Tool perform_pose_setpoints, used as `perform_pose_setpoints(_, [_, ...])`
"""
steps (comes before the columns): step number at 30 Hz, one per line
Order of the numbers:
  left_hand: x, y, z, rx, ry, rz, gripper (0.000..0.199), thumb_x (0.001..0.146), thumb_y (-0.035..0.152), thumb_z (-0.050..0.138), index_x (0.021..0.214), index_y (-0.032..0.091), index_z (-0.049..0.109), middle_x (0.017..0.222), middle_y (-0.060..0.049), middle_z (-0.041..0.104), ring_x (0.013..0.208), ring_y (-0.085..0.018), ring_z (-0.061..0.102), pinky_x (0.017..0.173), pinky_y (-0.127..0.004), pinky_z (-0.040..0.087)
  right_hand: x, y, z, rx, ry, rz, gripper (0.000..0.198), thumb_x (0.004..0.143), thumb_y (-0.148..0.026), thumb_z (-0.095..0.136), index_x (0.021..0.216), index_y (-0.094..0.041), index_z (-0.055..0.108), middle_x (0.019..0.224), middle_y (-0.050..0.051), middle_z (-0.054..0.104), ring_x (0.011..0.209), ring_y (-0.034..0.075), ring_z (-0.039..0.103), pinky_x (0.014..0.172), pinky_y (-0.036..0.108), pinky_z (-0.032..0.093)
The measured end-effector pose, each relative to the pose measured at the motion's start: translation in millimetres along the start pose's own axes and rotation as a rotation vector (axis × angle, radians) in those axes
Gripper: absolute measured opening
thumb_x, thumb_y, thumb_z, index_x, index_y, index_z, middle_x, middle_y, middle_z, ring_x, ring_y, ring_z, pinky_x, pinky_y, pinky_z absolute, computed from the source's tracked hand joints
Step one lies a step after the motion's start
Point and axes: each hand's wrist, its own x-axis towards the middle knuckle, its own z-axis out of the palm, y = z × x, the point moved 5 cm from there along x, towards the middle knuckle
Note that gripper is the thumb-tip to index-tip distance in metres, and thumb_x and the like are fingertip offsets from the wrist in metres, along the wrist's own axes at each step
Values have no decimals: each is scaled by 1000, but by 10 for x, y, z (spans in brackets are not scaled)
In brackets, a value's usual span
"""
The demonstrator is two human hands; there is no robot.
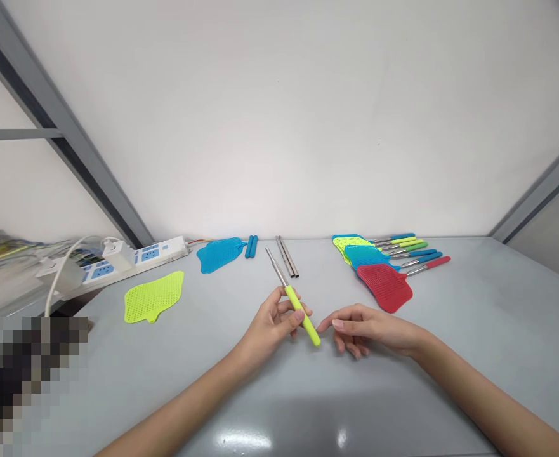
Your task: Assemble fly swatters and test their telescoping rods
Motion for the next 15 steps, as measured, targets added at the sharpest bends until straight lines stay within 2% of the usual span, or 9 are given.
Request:
perform_pose_setpoints(6, [-6, -34, 53, -42, -35, -24, 24, 75, 33, 56, 86, 15, 44, 90, -7, 58, 70, -12, 55, 59, -24, 43, 39, 6, 117, -39, -29, -7, 39, 79, -47, 47, 92, -13, 59, 71, 3, 56, 48, 5, 42, 39, 16, 26])
perform_pose_setpoints(9, [-3, -32, 81, -5, -42, -23, 25, 73, 35, 58, 83, 13, 50, 82, -5, 58, 69, -12, 55, 57, -23, 42, 45, 17, 167, -60, -42, 13, 38, 77, -47, 49, 85, -12, 59, 68, 2, 55, 47, 4, 42, 39, 15, 27])
perform_pose_setpoints(12, [3, -24, 73, 21, -20, -32, 27, 75, 37, 54, 83, 12, 54, 71, -3, 57, 68, -13, 55, 57, -22, 41, 54, 24, 164, -25, -8, 3, 38, 77, -48, 49, 74, -11, 57, 63, 1, 54, 45, 4, 42, 39, 16, 28])
perform_pose_setpoints(15, [5, -26, 31, -8, 28, -61, 30, 79, 39, 49, 88, 12, 55, 70, -4, 58, 68, -13, 55, 58, -23, 41, 68, 21, 116, 39, 65, -24, 38, 77, -49, 48, 72, -11, 55, 61, 0, 53, 44, 5, 43, 39, 16, 30])
